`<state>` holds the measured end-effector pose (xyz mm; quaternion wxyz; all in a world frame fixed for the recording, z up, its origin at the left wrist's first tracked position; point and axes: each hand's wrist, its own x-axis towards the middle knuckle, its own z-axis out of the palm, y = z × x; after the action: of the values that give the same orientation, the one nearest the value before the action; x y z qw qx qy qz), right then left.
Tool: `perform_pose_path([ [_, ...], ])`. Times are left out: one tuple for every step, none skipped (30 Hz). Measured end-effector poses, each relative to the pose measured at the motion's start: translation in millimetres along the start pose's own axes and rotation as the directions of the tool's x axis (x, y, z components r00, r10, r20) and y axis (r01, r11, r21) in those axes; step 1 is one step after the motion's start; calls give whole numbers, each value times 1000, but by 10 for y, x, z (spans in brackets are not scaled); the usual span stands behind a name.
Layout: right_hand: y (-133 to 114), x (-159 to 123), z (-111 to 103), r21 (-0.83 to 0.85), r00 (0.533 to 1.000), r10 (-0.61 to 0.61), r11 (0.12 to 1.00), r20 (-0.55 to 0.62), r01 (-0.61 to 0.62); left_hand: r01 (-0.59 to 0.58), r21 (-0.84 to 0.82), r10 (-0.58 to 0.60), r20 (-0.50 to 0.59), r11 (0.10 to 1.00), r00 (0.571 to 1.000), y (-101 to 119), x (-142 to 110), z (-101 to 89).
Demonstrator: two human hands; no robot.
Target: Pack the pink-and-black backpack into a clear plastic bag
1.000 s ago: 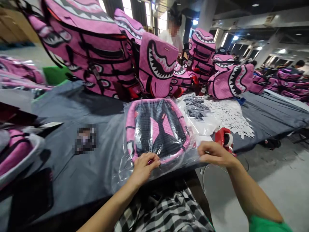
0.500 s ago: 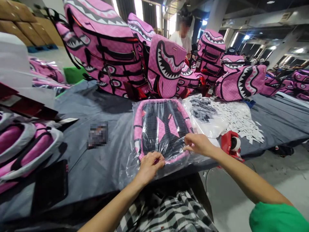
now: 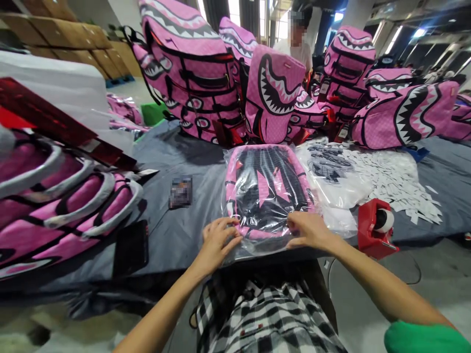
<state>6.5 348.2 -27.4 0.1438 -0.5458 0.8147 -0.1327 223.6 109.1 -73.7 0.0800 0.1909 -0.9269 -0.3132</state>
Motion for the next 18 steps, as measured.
perform_pose_path([
  [51, -149, -21, 138, 993, -7, 990, -117, 23, 18, -26, -18, 11, 1000, 1000, 2, 30, 8],
  [121, -335, -46, 266, 965, 30, 963, -261, 41, 30, -45, -29, 22, 999, 999, 9, 58, 18],
  [212, -550, -77, 354, 895, 145, 935, -421, 15, 38, -57, -37, 31, 998, 999, 16, 83, 27],
  [321, -783, -110, 402, 771, 315, 912, -553, -84, 42, -61, -40, 38, 997, 998, 22, 102, 32],
  [444, -1021, -145, 426, 618, 457, 880, -640, -210, 43, -61, -40, 46, 997, 998, 26, 117, 33],
  [574, -1248, -177, 436, 466, 562, 826, -683, -357, 43, -61, -40, 56, 997, 998, 27, 129, 29],
  [703, -1450, -202, 426, 370, 641, 744, -673, -514, 46, -63, -42, 66, 997, 997, 28, 138, 22],
  [824, -1616, -216, 417, 282, 700, 648, -656, -637, 52, -66, -47, 77, 996, 996, 30, 146, 12],
  [929, -1738, -217, 452, 218, 766, 556, -605, -698, 60, -70, -53, 91, 996, 994, 34, 154, 1],
  [1017, -1816, -203, 525, 168, 831, 477, -530, -705, 69, -72, -61, 106, 995, 993, 42, 161, -10],
  [1086, -1851, -176, 637, 120, 890, 402, -439, -657, 77, -69, -69, 118, 995, 991, 54, 167, -20],
  [1140, -1854, -137, 753, 77, 935, 326, -347, -571, 83, -61, -75, 121, 995, 990, 70, 171, -26],
  [1185, -1836, -89, 841, 36, 960, 260, -277, -473, 88, -51, -81, 120, 995, 989, 89, 173, -30],
  [1228, -1808, -34, 896, -5, 972, 213, -234, -390, 90, -41, -85, 117, 995, 990, 109, 173, -30],
  [1275, -1783, 26, 924, -55, 975, 185, -215, -334, 92, -34, -88, 114, 995, 990, 128, 173, -27],
  [1332, -1766, 86, 936, -93, 974, 169, -206, -308, 96, -32, -92, 111, 995, 990, 146, 173, -22],
  [1400, -1760, 145, 938, -110, 972, 168, -210, -304, 101, -33, -97, 109, 994, 989, 161, 174, -15],
  [1474, -1766, 196, 925, -102, 963, 206, -249, -320, 106, -38, -101, 110, 994, 989, 173, 178, -7],
])
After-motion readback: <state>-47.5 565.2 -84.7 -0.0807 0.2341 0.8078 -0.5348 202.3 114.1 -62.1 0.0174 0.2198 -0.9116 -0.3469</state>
